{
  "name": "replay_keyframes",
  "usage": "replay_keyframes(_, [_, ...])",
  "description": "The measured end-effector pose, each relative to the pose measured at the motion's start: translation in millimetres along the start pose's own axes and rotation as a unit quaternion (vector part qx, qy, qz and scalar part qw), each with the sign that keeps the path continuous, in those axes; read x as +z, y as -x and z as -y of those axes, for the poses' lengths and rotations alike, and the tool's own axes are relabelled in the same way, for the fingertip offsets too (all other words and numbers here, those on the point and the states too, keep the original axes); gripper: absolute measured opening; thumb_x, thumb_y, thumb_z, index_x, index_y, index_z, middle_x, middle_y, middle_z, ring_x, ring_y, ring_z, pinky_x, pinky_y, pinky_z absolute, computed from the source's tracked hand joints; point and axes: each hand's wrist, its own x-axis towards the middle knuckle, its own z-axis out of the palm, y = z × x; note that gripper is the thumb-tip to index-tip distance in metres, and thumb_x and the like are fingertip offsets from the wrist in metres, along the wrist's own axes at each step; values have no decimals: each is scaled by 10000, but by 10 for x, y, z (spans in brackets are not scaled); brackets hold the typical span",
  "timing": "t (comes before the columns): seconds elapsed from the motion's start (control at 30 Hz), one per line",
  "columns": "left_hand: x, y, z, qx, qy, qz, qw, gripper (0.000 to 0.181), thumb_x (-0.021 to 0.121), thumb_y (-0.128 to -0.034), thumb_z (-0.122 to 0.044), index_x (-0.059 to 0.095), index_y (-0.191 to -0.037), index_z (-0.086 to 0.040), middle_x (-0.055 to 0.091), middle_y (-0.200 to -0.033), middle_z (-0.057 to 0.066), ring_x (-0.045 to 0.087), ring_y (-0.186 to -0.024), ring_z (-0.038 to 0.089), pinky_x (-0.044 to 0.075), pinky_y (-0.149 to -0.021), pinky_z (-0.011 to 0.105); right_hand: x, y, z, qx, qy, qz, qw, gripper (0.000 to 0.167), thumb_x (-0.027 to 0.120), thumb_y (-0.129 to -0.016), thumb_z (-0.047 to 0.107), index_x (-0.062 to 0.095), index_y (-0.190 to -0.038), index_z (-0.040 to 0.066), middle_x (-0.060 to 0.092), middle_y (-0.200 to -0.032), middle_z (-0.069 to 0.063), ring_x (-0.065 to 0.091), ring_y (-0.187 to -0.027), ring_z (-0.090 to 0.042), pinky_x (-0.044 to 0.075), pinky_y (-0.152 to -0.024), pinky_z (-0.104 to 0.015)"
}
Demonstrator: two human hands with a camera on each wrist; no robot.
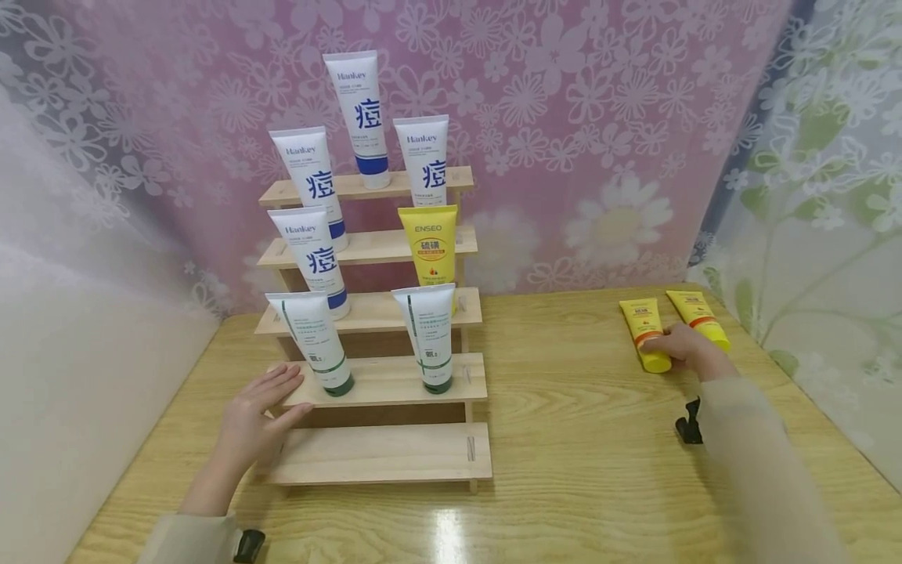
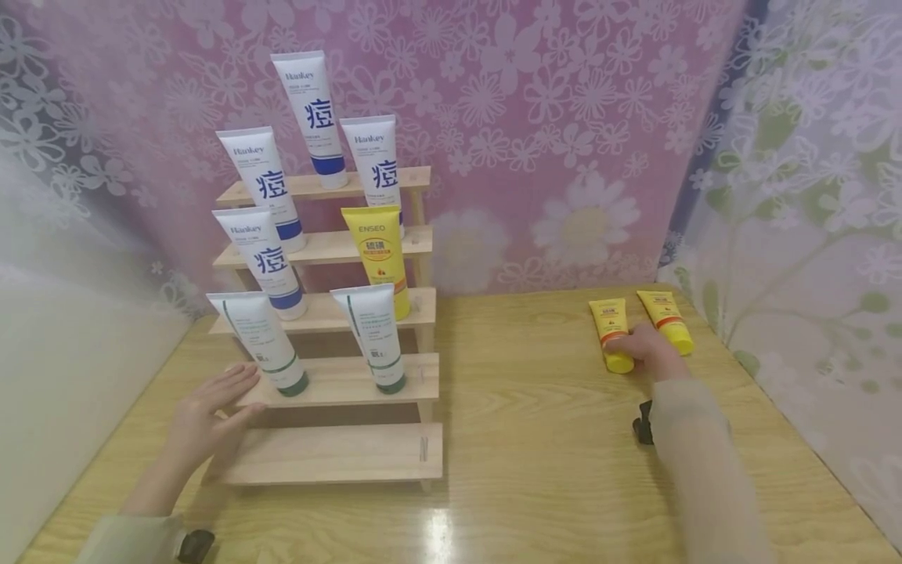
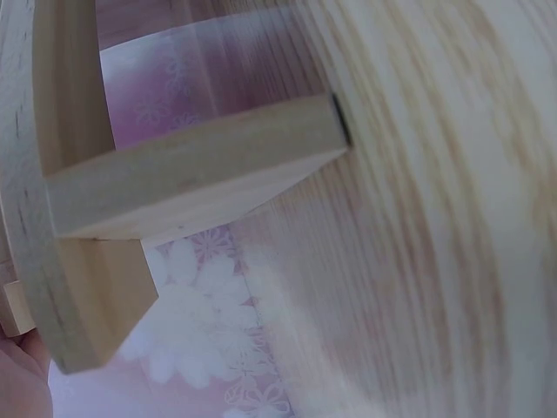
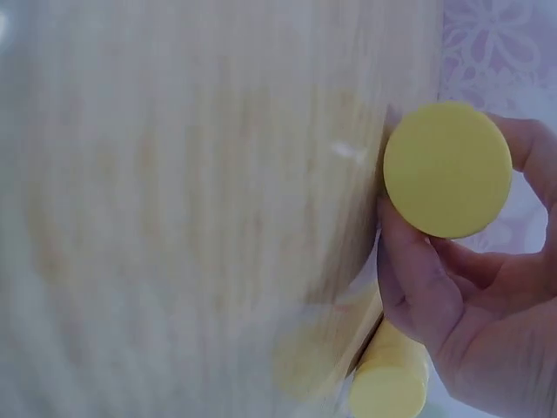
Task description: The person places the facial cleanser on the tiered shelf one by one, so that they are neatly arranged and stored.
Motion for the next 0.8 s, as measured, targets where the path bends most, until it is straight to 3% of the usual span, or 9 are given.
replay_keyframes(0.17, [12,4,15,60,49,-75,9999,475,791,-591,-151,656,-1024,-9,597,-1112,107,522,-1058,309,344,-980,329,62,90,28,-403,530,-395,9970,712,604,-804,292,286,-1191,-215,471,-991,-281,490,-792,-278,479,-621,-318])
replay_keyframes(0.3, [11,1,11,127,88,-123,9998,469,789,-594,-172,661,-1015,-9,602,-1103,108,525,-1053,310,322,-995,258,129,183,75,-574,733,-723,9930,792,600,-795,312,222,-1236,-226,414,-1076,-351,458,-867,-365,459,-684,-387])
replay_keyframes(0.47, [7,10,3,89,2,-82,9999,475,787,-599,-179,658,-1026,-17,598,-1113,100,521,-1059,308,362,-962,348,229,253,132,-723,277,-896,9930,853,598,-810,283,99,-1286,-219,308,-1184,-401,400,-1009,-447,419,-812,-485])
replay_keyframes(0.67, [5,13,8,45,8,-22,10000,473,781,-615,-193,653,-1035,-15,593,-1121,103,516,-1066,310,351,-973,345,350,319,209,-1053,-24,-1143,9878,814,606,-821,258,124,-1299,-191,365,-1152,-379,442,-988,-426,486,-697,-388])
replay_keyframes(0.8, [9,16,13,53,17,-18,10000,476,785,-603,-162,652,-1035,-12,593,-1121,104,515,-1067,311,354,-970,355,442,399,294,-1083,-154,-1296,9855,828,614,-817,280,122,-1315,-163,360,-1162,-350,428,-1007,-410,473,-733,-400])
